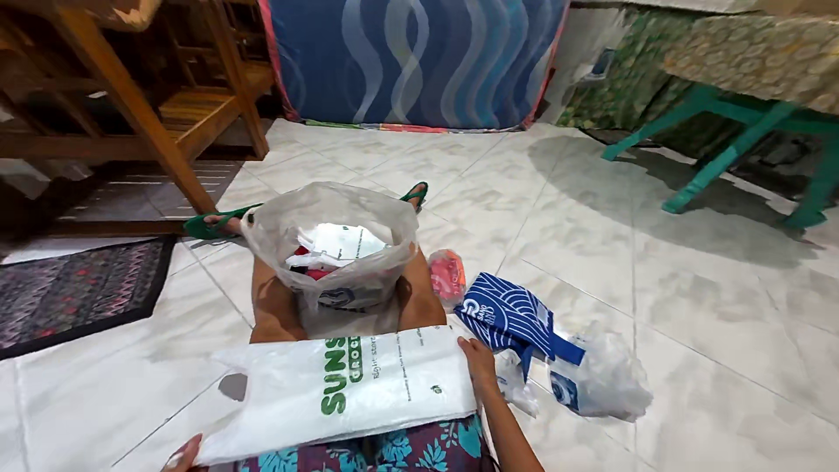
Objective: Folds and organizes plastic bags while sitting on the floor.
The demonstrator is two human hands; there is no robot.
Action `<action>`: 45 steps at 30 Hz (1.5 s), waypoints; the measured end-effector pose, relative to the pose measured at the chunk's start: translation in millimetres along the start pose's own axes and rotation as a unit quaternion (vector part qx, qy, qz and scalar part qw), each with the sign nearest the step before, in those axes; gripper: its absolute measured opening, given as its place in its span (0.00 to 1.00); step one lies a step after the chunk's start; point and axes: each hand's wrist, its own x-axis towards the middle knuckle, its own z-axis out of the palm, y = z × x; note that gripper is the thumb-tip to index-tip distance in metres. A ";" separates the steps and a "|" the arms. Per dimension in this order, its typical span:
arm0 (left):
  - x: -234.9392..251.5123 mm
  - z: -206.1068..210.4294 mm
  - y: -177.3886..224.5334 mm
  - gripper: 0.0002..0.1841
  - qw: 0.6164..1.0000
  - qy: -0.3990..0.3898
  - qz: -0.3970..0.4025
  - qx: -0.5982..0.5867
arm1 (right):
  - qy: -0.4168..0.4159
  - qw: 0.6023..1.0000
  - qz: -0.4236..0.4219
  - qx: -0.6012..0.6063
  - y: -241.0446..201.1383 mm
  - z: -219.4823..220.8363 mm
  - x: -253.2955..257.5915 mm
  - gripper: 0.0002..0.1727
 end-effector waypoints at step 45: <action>-32.7 106.3 112.4 0.10 0.661 -0.199 0.421 0.588 | -0.035 0.890 -0.443 -0.098 -48.9 -83.8 -31.4 0.16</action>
